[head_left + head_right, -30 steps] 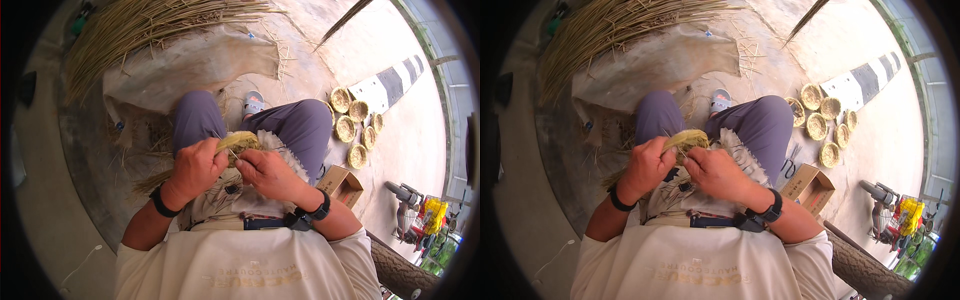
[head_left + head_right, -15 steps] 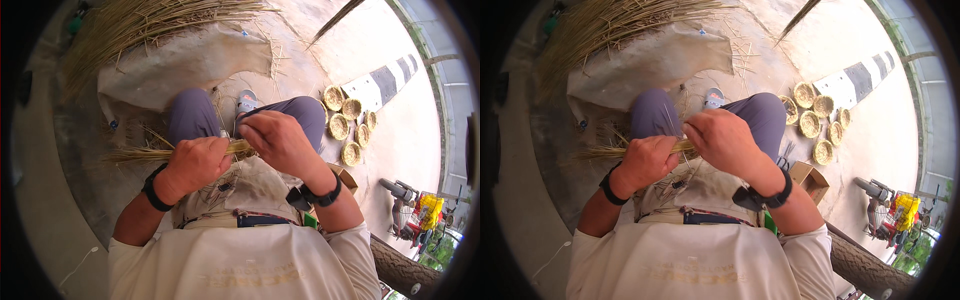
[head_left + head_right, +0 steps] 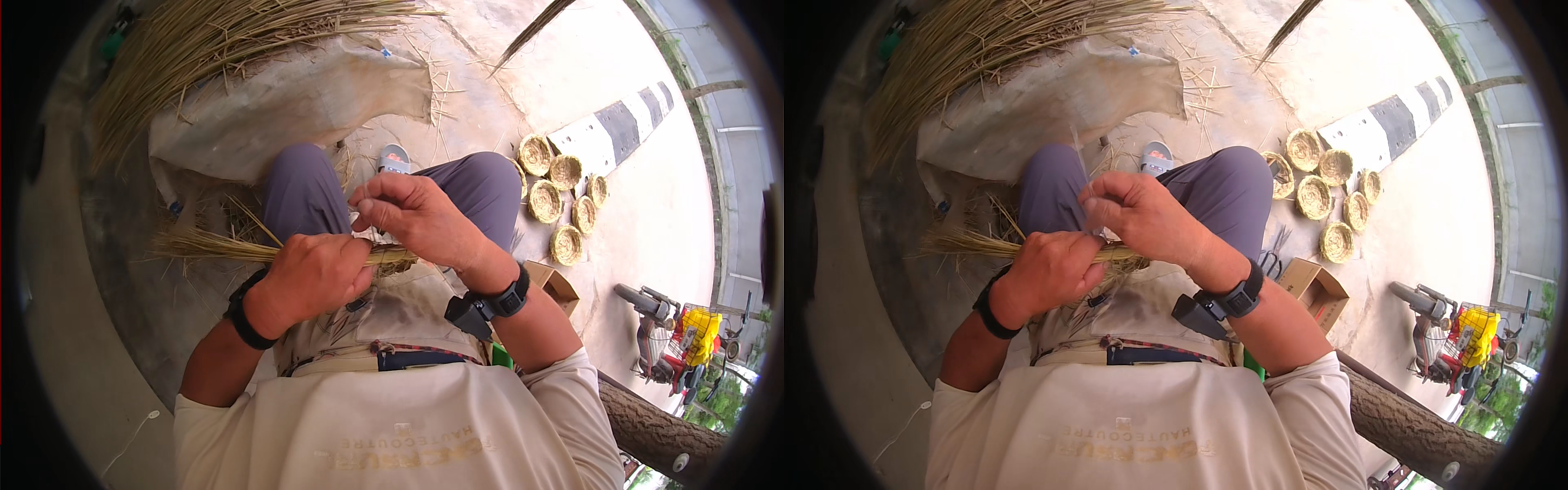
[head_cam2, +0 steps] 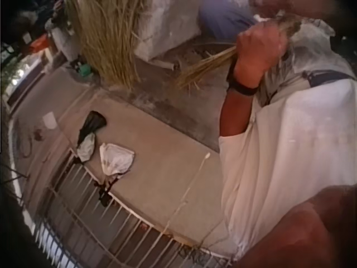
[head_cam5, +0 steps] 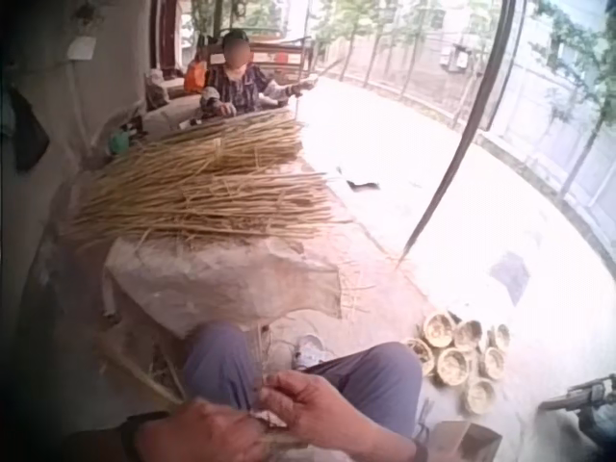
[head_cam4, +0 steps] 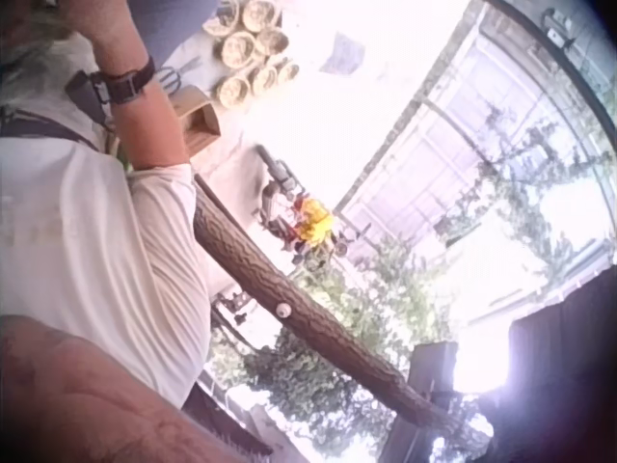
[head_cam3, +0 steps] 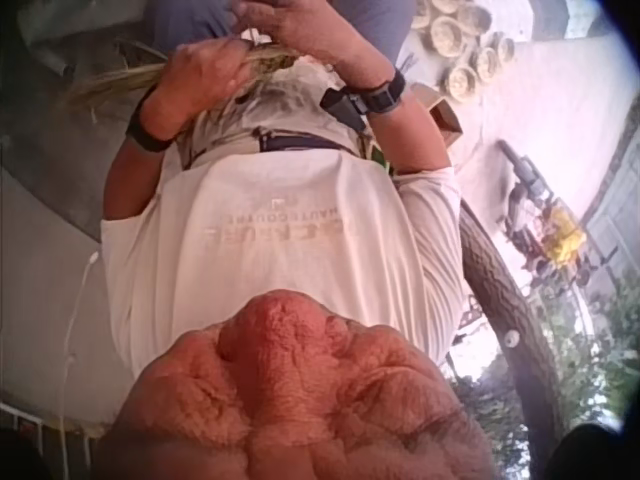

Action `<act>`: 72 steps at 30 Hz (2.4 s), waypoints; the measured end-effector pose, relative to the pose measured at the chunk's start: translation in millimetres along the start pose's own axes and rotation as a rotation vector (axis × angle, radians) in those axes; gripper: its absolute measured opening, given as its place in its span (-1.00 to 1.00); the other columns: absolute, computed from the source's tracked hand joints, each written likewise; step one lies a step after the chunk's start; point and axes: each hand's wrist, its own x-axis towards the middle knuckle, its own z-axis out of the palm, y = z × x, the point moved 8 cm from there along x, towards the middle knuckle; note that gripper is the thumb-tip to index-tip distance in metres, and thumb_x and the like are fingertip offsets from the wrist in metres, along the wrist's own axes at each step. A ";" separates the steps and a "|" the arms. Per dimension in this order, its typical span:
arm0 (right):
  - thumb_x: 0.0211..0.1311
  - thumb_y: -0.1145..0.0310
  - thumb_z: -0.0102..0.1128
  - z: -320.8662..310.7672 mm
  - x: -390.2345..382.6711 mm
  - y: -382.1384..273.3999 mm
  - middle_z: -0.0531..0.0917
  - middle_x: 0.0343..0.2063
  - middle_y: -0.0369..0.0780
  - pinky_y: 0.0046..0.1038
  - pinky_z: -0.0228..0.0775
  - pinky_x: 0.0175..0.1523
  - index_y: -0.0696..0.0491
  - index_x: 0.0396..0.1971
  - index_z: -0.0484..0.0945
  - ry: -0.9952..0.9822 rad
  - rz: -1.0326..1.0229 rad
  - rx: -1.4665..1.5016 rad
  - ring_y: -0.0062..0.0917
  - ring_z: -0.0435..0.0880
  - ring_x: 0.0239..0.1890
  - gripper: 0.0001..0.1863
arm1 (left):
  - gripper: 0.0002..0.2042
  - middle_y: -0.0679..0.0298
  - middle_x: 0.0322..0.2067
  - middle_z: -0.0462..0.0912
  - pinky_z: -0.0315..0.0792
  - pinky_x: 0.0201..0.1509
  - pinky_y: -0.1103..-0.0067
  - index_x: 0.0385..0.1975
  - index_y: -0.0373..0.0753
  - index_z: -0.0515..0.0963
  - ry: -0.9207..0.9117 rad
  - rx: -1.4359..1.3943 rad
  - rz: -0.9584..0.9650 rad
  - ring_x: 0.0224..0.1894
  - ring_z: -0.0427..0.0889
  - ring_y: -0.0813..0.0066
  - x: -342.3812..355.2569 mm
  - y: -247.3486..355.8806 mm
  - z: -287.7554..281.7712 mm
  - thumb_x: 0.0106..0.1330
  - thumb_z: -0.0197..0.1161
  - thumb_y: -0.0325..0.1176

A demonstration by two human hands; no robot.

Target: The person is weaving a small basket or mat using straw and string.

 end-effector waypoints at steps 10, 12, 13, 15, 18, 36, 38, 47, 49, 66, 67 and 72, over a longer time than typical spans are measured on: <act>0.57 0.34 0.19 -65.0 -53.0 -41.5 0.73 -0.41 -0.27 -0.39 0.48 -0.33 0.09 -0.06 0.69 0.172 0.146 0.064 -0.48 0.62 -0.50 -0.83 | -0.85 0.19 -0.56 0.64 0.59 -0.42 0.26 -0.41 -0.17 0.53 0.005 -0.025 -0.010 -0.48 0.72 0.14 -17.1 -22.6 -43.7 0.25 0.37 -0.32; 0.50 0.34 0.27 -78.9 -58.1 -61.8 0.74 -0.43 -0.23 -0.35 0.49 -0.32 0.08 -0.05 0.71 0.096 -0.059 -0.310 -0.39 0.64 -0.49 -0.82 | -0.88 0.11 -0.49 0.69 0.60 -0.35 0.24 -0.29 -0.25 0.65 -0.169 -0.062 -0.089 -0.43 0.72 0.07 -24.6 -34.7 -41.4 0.24 0.34 -0.37; 0.43 0.33 0.35 -74.2 -63.5 -76.1 0.74 -0.45 -0.20 -0.30 0.51 -0.32 0.07 -0.04 0.73 0.021 -0.262 -0.684 -0.31 0.67 -0.49 -0.80 | -0.88 0.11 -0.49 0.69 0.60 -0.35 0.24 -0.29 -0.25 0.65 -0.171 -0.059 -0.092 -0.43 0.72 0.07 -27.5 -37.5 -42.3 0.24 0.34 -0.37; 0.36 0.30 0.42 -78.2 -71.3 -77.5 0.74 -0.46 -0.16 -0.28 0.53 -0.31 0.06 0.00 0.72 -0.045 -0.155 -0.905 -0.25 0.70 -0.47 -0.72 | -0.83 0.08 -0.46 0.72 0.61 -0.33 0.25 -0.21 -0.26 0.68 -0.244 -0.095 -0.106 -0.42 0.74 0.06 -32.5 -40.8 -37.3 0.26 0.33 -0.37; 0.26 0.29 0.56 -93.4 -74.2 -70.7 0.80 -0.47 -0.17 -0.41 0.57 -0.31 0.13 0.04 0.71 -0.119 -0.071 -1.047 -0.35 0.78 -0.47 -0.59 | -0.76 0.05 -0.43 0.75 0.63 -0.32 0.28 -0.09 -0.27 0.70 -0.212 -0.177 -0.068 -0.42 0.75 0.05 -26.4 -30.4 -40.6 0.27 0.33 -0.39; 0.61 0.08 0.23 7.3 -61.2 61.2 0.69 -0.31 -0.33 -0.49 0.44 -0.18 0.17 0.35 0.55 -0.357 0.205 0.162 -0.65 0.56 -0.30 -0.45 | -0.57 -0.08 -0.31 0.79 0.67 -0.23 0.33 0.18 -0.32 0.65 -0.214 -0.427 -0.108 -0.35 0.81 0.04 -16.6 -18.8 -25.1 0.28 0.28 -0.47; 0.58 0.08 0.25 -16.1 -81.3 72.2 0.72 -0.31 -0.31 -0.41 0.43 -0.28 0.16 0.21 0.65 -0.513 0.276 -0.220 -0.62 0.51 -0.40 -0.52 | -0.56 -0.08 -0.31 0.79 0.66 -0.24 0.33 0.19 -0.32 0.65 -0.222 -0.445 -0.111 -0.35 0.81 0.04 -18.1 -20.1 -21.0 0.28 0.28 -0.47; 0.62 0.14 0.18 -0.6 -48.4 34.0 0.72 -0.27 -0.25 -0.54 0.40 -0.33 0.12 -0.05 0.73 -0.031 0.161 1.099 -0.58 0.57 -0.39 -0.66 | -0.57 -0.06 -0.32 0.78 0.65 -0.27 0.33 0.18 -0.30 0.67 -0.262 -0.444 -0.109 -0.38 0.79 0.04 -11.1 -14.8 -8.7 0.29 0.28 -0.45; 0.62 0.13 0.18 4.2 -38.4 39.4 0.71 -0.29 -0.30 -0.58 0.35 -0.35 0.09 -0.06 0.74 -0.039 0.192 1.052 -0.61 0.53 -0.41 -0.67 | -0.58 -0.05 -0.33 0.78 0.64 -0.29 0.33 0.18 -0.30 0.67 -0.272 -0.430 -0.112 -0.39 0.79 0.03 -13.5 -14.0 -5.5 0.30 0.29 -0.44; 0.36 0.06 0.47 18.7 -55.0 36.6 0.69 -0.54 -0.04 -0.29 0.51 -0.29 0.16 -0.20 0.78 -0.257 0.142 -0.275 -0.37 0.67 -0.49 -0.60 | -0.86 -0.08 -0.39 0.68 0.54 -0.26 0.12 -0.20 -0.28 0.53 -0.313 -0.423 -0.166 -0.29 0.69 -0.20 -40.3 -22.6 6.1 0.49 0.27 -0.34; 0.38 0.08 0.47 16.2 -59.4 43.8 0.70 -0.53 -0.12 -0.32 0.50 -0.30 0.16 -0.20 0.78 -0.240 0.188 -0.213 -0.47 0.64 -0.49 -0.61 | -0.86 -0.08 -0.39 0.68 0.54 -0.26 0.12 -0.20 -0.28 0.53 -0.314 -0.427 -0.164 -0.29 0.69 -0.20 -40.4 -21.1 13.0 0.49 0.27 -0.34; 0.47 0.16 0.43 5.9 -78.9 67.5 0.66 -0.49 -0.41 -0.54 0.36 -0.38 0.15 -0.20 0.76 -0.155 0.221 0.036 -0.74 0.49 -0.47 -0.69 | -0.85 -0.12 -0.39 0.66 0.52 -0.26 0.11 -0.17 -0.33 0.53 -0.118 -0.598 -0.149 -0.29 0.69 -0.22 -25.7 -7.6 21.9 0.52 0.23 -0.37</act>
